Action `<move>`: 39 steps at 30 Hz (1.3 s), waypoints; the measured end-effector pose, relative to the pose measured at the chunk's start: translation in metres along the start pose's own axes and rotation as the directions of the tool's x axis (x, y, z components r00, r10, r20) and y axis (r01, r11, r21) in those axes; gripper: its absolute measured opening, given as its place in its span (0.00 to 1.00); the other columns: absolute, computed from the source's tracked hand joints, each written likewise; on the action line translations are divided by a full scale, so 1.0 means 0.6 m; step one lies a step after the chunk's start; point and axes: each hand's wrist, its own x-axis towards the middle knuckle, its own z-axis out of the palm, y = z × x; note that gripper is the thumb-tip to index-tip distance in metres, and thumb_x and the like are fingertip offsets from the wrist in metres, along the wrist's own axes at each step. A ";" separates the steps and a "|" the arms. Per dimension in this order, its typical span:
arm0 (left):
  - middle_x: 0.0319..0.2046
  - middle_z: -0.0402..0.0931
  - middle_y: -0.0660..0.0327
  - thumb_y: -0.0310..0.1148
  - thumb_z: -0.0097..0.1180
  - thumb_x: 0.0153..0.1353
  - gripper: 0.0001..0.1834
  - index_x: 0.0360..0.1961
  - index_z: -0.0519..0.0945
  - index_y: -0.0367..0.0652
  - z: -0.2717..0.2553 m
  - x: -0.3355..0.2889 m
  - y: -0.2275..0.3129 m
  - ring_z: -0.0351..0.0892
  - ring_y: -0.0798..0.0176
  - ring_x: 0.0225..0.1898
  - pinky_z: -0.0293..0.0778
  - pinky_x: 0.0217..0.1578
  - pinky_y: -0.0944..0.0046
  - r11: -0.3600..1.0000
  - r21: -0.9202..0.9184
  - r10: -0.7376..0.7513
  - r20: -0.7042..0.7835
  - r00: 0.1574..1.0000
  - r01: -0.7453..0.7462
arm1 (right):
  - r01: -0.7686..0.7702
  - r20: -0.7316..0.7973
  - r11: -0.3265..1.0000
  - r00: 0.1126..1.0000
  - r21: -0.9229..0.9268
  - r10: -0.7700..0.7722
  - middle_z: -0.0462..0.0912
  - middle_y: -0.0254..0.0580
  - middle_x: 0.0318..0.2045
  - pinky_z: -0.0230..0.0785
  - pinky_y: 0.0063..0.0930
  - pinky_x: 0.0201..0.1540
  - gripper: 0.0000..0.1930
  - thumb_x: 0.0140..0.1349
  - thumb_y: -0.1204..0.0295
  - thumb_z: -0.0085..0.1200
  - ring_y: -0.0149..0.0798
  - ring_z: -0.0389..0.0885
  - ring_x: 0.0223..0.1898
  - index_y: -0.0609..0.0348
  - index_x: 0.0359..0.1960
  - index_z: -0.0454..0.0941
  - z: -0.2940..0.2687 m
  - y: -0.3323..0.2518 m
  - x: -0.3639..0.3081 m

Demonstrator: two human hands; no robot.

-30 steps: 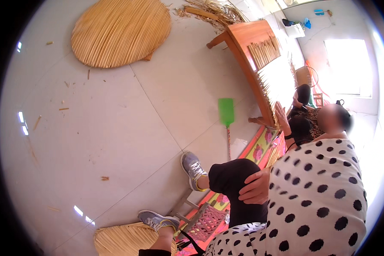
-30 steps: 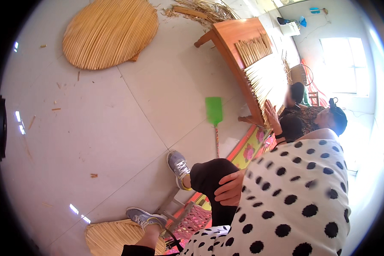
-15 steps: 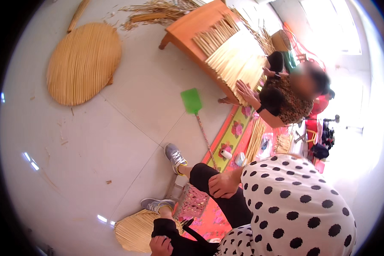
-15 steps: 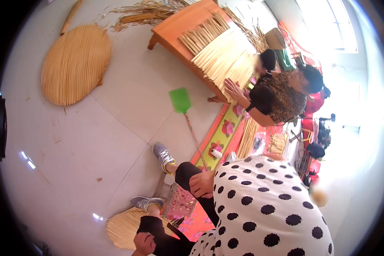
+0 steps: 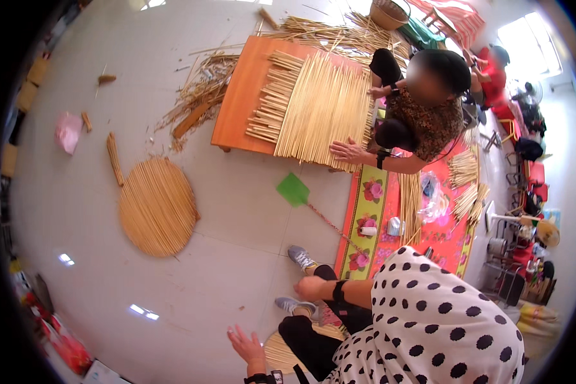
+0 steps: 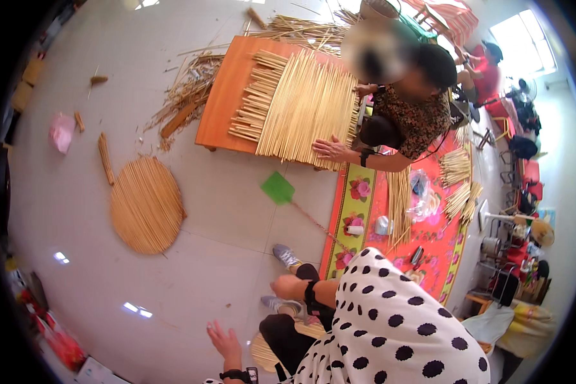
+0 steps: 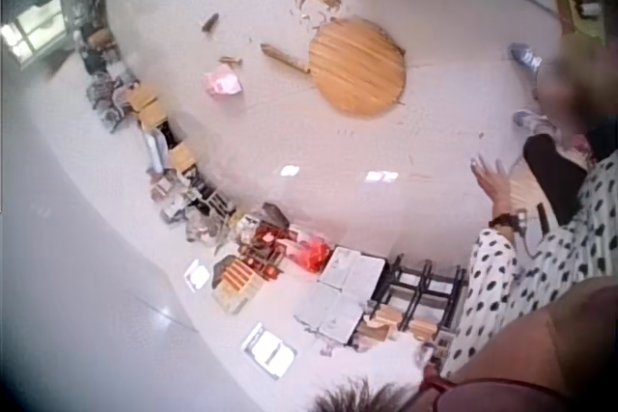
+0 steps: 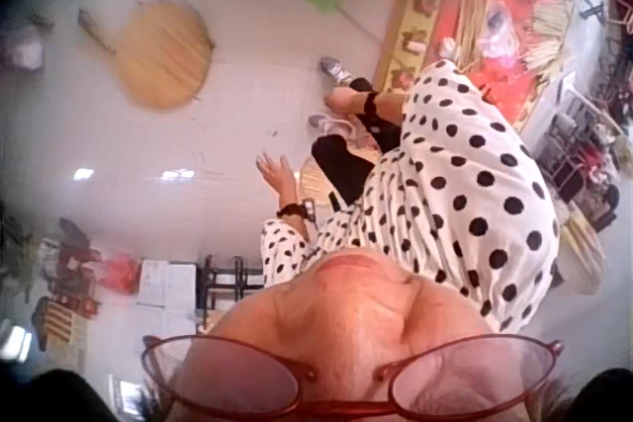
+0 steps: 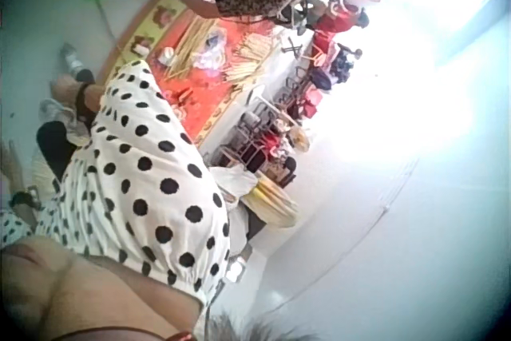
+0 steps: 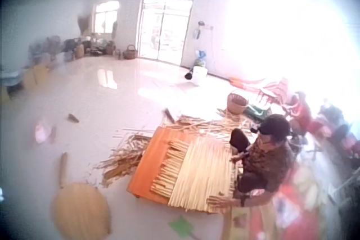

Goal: The person weaves a large, circular bamboo mat by hand, using a thin string to bind the bamboo strips together. They use scissors to trim the excess string and adjust the mat's shape. Another person is visible in the background working on a similar mat.

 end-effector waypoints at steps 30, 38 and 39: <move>0.60 0.66 0.40 0.52 0.47 0.67 0.32 0.59 0.68 0.34 -0.744 0.458 0.765 0.64 0.44 0.64 0.61 0.63 0.46 0.224 -0.279 0.825 -0.456 0.334 -0.934 | 0.394 -0.854 0.770 0.082 0.501 0.514 0.83 0.46 0.30 0.74 0.31 0.38 0.05 0.58 0.78 0.55 0.43 0.83 0.33 0.63 0.35 0.80 -0.526 0.008 -0.259; 0.51 0.68 0.46 0.53 0.47 0.66 0.27 0.49 0.69 0.36 -0.840 0.405 0.977 0.67 0.49 0.56 0.65 0.56 0.47 -0.322 -0.373 0.869 -0.481 -0.116 -0.870 | 0.568 -0.919 0.789 -0.395 -0.235 0.011 0.80 0.42 0.30 0.69 0.35 0.38 0.11 0.68 0.67 0.46 0.41 0.76 0.33 0.60 0.44 0.75 -0.785 -0.097 -0.584; 0.50 0.68 0.47 0.52 0.47 0.66 0.27 0.49 0.69 0.36 -0.836 0.415 0.992 0.67 0.50 0.55 0.65 0.56 0.48 -0.332 -0.407 0.874 -0.472 -0.116 -0.851 | 0.558 -0.916 0.787 -0.401 -0.264 -0.022 0.79 0.42 0.30 0.69 0.35 0.38 0.11 0.68 0.67 0.46 0.40 0.76 0.33 0.60 0.44 0.75 -0.797 -0.104 -0.594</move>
